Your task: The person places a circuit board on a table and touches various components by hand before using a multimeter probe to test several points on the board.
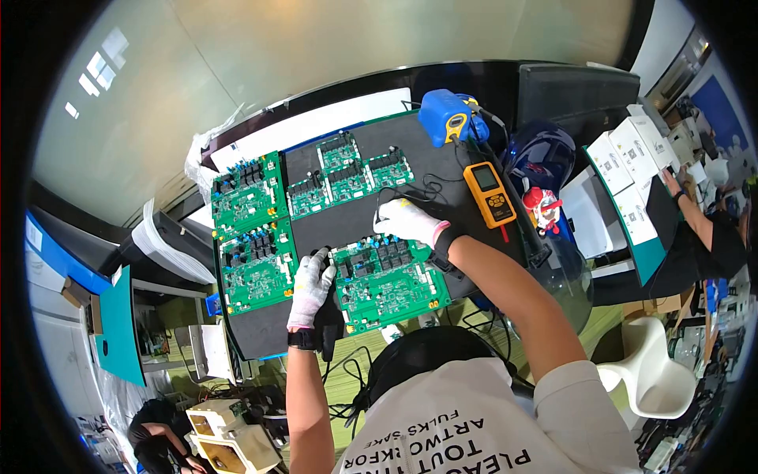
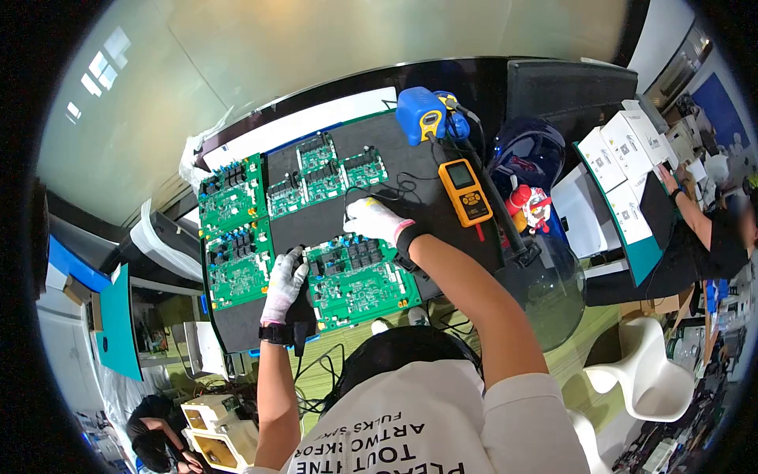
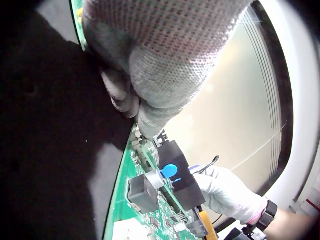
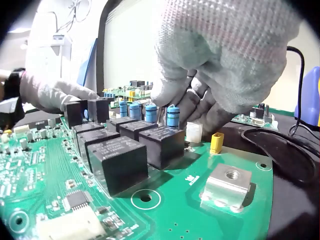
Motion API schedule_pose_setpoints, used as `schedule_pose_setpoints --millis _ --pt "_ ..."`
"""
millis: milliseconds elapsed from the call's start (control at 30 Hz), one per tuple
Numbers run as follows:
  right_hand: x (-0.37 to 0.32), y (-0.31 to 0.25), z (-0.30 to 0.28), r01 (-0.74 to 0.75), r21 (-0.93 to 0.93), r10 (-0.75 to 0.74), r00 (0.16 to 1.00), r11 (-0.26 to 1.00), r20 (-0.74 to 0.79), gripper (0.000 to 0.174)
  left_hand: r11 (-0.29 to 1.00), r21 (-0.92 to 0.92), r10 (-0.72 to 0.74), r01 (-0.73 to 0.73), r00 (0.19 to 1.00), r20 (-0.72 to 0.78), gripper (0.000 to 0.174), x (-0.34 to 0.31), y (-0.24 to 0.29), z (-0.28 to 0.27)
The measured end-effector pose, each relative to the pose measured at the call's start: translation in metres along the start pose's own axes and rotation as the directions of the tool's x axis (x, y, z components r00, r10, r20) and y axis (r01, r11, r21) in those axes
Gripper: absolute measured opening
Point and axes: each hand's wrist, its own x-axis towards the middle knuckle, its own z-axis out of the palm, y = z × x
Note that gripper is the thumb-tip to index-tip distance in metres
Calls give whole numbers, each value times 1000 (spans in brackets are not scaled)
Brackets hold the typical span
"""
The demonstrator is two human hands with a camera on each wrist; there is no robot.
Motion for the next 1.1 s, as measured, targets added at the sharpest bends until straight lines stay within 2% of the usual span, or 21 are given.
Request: schedule_pose_setpoints --millis 100,333,433,567,633,733,767,833,933,1067,1100 --pt "-1 5 -5 73 -110 -77 996 991 -35 30 1000 -26 5 -5 1000 0 39 1 1 -1" --pt "-9 4 -13 -50 41 50 999 998 3 27 1000 -26 -10 10 1000 2 41 1 3 -2" --pt "-12 -3 -16 -112 37 112 994 993 19 27 1000 0 -20 20 1000 16 41 1 4 -2" --pt "-11 6 -11 -69 24 69 998 997 -4 27 1000 -16 -12 12 1000 4 41 1 3 -1" --pt "-10 9 -9 -14 -50 12 999 999 -44 27 1000 -21 -2 2 1000 -6 41 0 3 -1" --pt "-14 4 -9 4 1 -4 999 1000 -54 26 1000 -21 -10 10 1000 1 41 1 2 -1" --pt "-17 -1 -10 3 2 -3 999 1000 -54 26 1000 -19 -1 1 1000 -2 41 1 1 0" --pt "-23 -11 -12 -89 80 93 994 993 -48 24 1000 -16 8 -8 1000 -5 41 0 1 0" --pt "-23 -15 -11 -122 64 125 991 991 -47 23 1000 -25 15 -15 1000 -5 41 0 2 -1" --pt "-23 -10 -7 -105 87 112 991 991 -76 22 1000 -25 19 -19 1000 -5 42 1 1 0" --pt "-21 -2 -4 -59 85 67 993 995 -100 22 1000 -21 19 -19 1000 -3 42 1 1 -1"
